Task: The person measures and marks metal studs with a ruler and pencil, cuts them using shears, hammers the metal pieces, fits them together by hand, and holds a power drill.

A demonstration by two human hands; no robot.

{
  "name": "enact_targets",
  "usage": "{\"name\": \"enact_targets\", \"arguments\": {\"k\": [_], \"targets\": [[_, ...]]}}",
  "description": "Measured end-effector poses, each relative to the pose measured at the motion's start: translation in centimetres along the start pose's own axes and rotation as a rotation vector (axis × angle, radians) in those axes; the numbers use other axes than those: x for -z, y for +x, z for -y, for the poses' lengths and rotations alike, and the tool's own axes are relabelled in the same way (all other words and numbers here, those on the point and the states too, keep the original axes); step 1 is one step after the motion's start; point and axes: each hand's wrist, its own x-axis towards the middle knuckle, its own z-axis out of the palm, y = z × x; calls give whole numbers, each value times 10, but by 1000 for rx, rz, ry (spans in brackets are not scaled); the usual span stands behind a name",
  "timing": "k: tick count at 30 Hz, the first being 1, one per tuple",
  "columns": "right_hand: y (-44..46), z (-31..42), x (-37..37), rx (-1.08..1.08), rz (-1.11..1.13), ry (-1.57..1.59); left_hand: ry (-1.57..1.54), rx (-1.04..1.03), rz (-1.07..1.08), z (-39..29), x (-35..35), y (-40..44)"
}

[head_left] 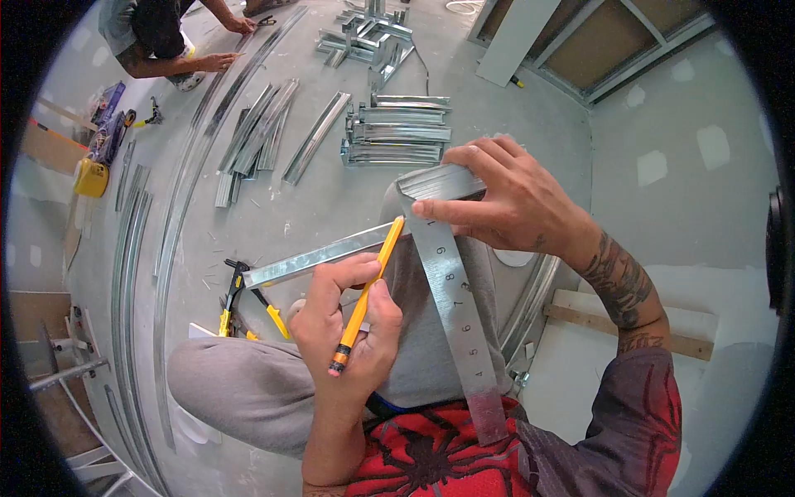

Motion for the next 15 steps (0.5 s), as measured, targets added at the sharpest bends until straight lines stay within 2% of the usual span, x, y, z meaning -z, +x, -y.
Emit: {"name": "enact_targets", "arguments": {"k": [15], "targets": [[1,2,1,5,-16,-8,4,-5,11,-2,1,0]]}}
